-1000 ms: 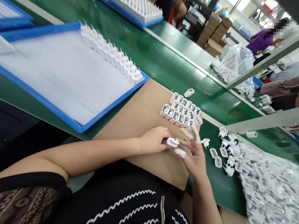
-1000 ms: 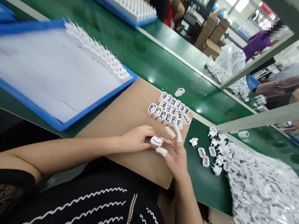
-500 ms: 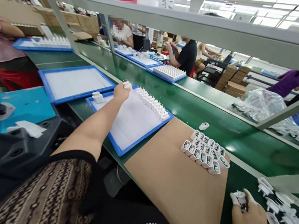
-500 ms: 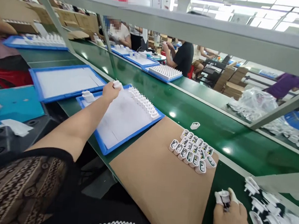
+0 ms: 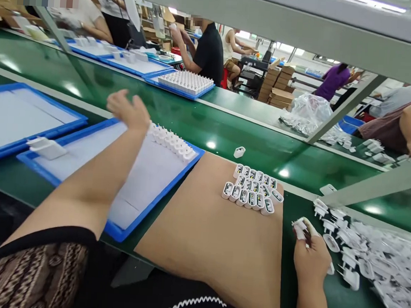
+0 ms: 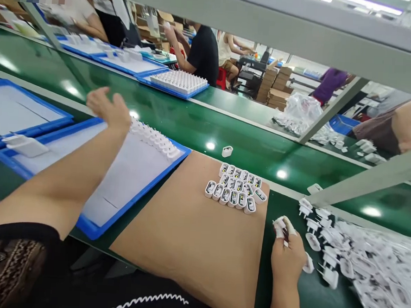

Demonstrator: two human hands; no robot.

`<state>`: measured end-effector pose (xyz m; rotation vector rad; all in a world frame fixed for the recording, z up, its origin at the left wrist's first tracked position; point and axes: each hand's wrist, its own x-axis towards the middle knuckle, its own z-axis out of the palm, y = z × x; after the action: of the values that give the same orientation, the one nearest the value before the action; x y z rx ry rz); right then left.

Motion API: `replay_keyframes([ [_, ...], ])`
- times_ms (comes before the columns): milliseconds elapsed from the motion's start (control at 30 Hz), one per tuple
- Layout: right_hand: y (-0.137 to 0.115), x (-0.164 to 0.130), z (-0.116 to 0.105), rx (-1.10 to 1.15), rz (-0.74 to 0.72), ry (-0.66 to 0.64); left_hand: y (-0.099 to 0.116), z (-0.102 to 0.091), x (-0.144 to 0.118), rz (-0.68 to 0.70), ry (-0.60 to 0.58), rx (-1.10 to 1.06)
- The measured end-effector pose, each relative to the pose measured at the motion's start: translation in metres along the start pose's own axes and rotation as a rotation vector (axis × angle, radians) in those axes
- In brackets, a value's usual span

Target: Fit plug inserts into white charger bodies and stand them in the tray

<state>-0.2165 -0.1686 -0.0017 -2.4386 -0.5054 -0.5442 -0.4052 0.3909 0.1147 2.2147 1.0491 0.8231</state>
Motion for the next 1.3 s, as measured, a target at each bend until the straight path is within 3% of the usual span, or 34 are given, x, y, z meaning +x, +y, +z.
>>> replay_keyframes([
  [100, -0.014, 0.000, 0.002, 0.244, 0.059, 0.001, 0.045, 0.065, -0.002, 0.178, 0.009, 0.025],
  [233, -0.039, -0.007, -0.005, 0.795, 0.304, -0.133, 0.100, 0.165, -0.019, 0.244, -0.329, 0.038],
  [300, -0.051, -0.012, -0.015, 0.998, 0.420, -0.231, 0.117, 0.197, -0.030, 0.219, -0.411, 0.049],
  [367, -0.061, -0.016, -0.026, 1.145, 0.504, -0.316, 0.125, 0.210, -0.037, 0.182, -0.443, 0.067],
  [467, -0.068, -0.021, -0.039, 1.261, 0.572, -0.422, 0.130, 0.199, -0.043, 0.143, -0.421, 0.087],
  [567, -0.068, -0.026, -0.043, 1.289, 0.568, -0.510, 0.135, 0.157, -0.070, 0.148, -0.333, 0.050],
  [667, -0.069, -0.031, -0.041, 1.278, 0.503, -0.597, 0.141, 0.107, -0.131, 0.255, -0.337, -0.040],
  [733, -0.071, -0.033, -0.037, 1.231, 0.444, -0.618, 0.143, 0.086, -0.183, 0.362, -0.379, -0.085],
  [833, -0.079, -0.038, -0.032, 1.101, 0.314, -0.563, 0.137, 0.086, -0.253, 0.396, -0.417, -0.045],
  [967, -0.090, -0.041, -0.031, 0.958, 0.137, -0.548, 0.120, 0.111, -0.303, 0.187, -0.474, 0.104],
  [1067, -0.093, -0.045, -0.033, 0.962, 0.206, -0.594, 0.108, 0.112, -0.310, 0.145, -0.616, 0.064],
  [1167, -0.096, -0.049, -0.034, 0.945, 0.242, -0.623, 0.096, 0.099, -0.307, 0.192, -0.765, -0.159],
  [1233, -0.099, -0.052, -0.034, 0.892, 0.187, -0.619, 0.088, 0.093, -0.306, 0.187, -0.830, -0.310],
  [1300, -0.105, -0.053, -0.036, 0.780, 0.059, -0.603, 0.082, 0.094, -0.308, 0.126, -0.813, -0.408],
])
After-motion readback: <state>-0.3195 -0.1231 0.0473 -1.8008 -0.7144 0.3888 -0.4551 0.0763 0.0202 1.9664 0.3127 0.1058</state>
